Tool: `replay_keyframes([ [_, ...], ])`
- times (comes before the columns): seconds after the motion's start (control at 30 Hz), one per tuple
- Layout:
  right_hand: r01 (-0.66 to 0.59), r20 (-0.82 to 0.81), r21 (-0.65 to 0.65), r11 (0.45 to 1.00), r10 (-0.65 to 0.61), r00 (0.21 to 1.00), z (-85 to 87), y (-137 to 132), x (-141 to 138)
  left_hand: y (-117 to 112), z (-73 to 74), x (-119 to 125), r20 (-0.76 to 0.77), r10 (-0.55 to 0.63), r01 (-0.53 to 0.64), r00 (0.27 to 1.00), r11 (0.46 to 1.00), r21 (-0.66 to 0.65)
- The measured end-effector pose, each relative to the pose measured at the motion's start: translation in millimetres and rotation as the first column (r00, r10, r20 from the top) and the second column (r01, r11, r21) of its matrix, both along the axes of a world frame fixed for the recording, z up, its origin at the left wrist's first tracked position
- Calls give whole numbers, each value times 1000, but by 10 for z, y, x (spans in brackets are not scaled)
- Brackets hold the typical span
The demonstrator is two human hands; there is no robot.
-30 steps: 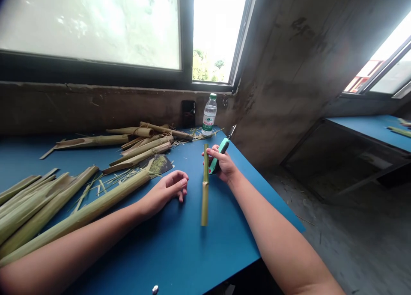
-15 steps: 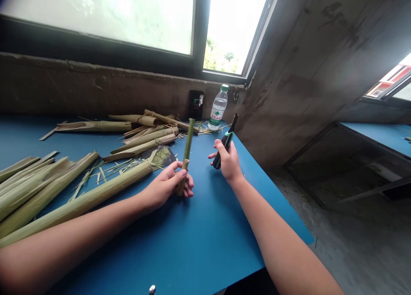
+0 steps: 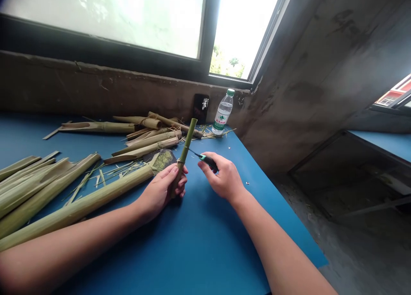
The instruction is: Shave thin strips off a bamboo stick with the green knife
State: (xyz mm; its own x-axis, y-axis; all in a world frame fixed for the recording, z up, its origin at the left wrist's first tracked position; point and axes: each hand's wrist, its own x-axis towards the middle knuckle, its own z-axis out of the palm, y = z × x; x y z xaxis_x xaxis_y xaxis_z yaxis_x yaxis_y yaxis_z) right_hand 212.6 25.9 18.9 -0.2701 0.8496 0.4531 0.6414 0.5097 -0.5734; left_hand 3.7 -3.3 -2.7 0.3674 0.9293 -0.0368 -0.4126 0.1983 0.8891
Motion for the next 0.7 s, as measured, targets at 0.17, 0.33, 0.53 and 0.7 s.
replay_keyframes([
  [0.17, -15, 219, 44, 999, 5, 976, 40, -9, 17, -7, 19, 9, -7, 29, -30, 1000, 999, -20],
  [0.33, -16, 185, -30, 999, 21, 983, 20, -61, -20, -6, 26, 9, -16, 29, -30, 999, 999, -43],
  [0.53, -96, 35, -75, 993, 99, 994, 2, -80, -44, -13, 26, 3, 1, -8, 8, 1000, 999, -31],
  [0.7, 23, 140, 42, 999, -29, 990, 2, -86, -65, -15, 12, 1, -4, -19, 19, 1000, 1000, -6],
])
